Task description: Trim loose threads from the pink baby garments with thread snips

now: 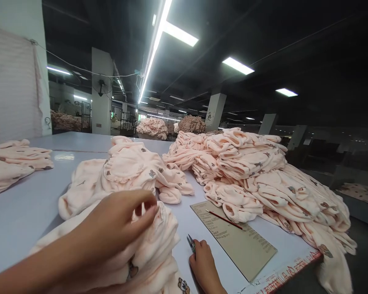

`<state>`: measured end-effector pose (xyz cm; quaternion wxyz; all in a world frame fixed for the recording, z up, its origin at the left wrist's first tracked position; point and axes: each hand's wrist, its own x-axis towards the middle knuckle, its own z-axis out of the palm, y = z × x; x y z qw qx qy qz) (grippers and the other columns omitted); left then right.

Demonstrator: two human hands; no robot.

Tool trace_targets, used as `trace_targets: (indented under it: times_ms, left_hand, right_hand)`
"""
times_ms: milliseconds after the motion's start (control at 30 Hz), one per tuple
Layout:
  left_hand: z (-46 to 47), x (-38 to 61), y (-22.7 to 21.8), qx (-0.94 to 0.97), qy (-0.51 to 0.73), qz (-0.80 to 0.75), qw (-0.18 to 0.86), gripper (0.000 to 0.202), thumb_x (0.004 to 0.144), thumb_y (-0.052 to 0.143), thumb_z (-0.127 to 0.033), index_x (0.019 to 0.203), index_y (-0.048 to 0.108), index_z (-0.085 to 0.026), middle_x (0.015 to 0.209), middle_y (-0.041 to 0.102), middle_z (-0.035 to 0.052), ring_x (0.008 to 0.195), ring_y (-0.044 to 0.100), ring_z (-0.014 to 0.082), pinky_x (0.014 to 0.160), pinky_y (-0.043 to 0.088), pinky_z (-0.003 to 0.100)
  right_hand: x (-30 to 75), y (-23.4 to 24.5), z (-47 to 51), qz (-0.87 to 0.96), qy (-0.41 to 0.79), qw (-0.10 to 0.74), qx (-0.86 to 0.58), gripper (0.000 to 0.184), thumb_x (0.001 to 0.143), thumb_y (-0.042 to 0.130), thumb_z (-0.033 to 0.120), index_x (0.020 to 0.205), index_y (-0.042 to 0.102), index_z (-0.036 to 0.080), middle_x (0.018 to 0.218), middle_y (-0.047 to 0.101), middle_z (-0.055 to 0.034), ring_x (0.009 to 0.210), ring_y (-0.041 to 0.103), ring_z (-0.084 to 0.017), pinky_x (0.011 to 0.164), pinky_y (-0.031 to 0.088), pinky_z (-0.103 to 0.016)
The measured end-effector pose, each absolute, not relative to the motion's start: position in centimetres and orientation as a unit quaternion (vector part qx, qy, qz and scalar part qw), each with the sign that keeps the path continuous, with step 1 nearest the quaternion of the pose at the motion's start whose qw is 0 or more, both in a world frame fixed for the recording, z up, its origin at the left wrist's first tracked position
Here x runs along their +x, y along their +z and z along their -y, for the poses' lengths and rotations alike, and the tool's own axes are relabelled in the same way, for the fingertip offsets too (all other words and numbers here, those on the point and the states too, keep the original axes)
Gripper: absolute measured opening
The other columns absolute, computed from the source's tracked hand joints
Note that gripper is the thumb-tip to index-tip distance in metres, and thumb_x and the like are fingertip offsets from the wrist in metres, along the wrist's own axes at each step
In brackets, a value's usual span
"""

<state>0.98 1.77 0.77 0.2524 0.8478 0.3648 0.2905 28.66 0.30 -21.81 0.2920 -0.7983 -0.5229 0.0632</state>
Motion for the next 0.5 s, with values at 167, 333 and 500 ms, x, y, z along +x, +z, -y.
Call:
trace_targets:
  times_ms: [167,333,500]
  left_hand:
    - [-7.1,4.9,-1.7,0.804,0.206,-0.357,0.428,0.032,0.072,0.059,-0.046,0.061,0.053,-0.016,0.057,0.045,-0.0020,0.054,0.037,0.0140,0.052,0.025,0.025]
    - [-7.1,3.8,-6.0,0.693,0.241,-0.243,0.635,0.031,0.070,0.059,-0.044,0.069,0.045,-0.016,0.063,0.045,-0.0038,0.058,0.036,0.0102,0.056,0.027,0.021]
    - [-6.2,2.0,-6.3,0.578,0.273,-0.190,0.745,0.027,0.064,0.067,-0.028,0.071,0.043,-0.017,0.066,0.051,-0.0042,0.058,0.041,0.0087,0.055,0.032,0.018]
  right_hand:
    - [30.3,-21.1,1.5,0.472,0.211,0.464,-0.719,0.030,0.073,0.059,0.011,0.100,0.068,0.005,0.097,0.066,-0.0155,0.099,0.058,-0.028,0.094,0.040,-0.038]
    - [28.7,-17.2,3.7,0.371,0.344,0.626,-0.593,0.047,0.076,0.057,0.059,0.103,0.065,0.021,0.090,0.069,-0.0064,0.078,0.065,-0.019,0.070,0.051,-0.028]
    - [22.4,-11.4,4.8,0.405,0.514,0.638,-0.406,0.041,0.074,0.065,0.054,0.098,0.064,0.021,0.059,0.060,0.0003,0.038,0.042,-0.003,0.039,0.026,-0.013]
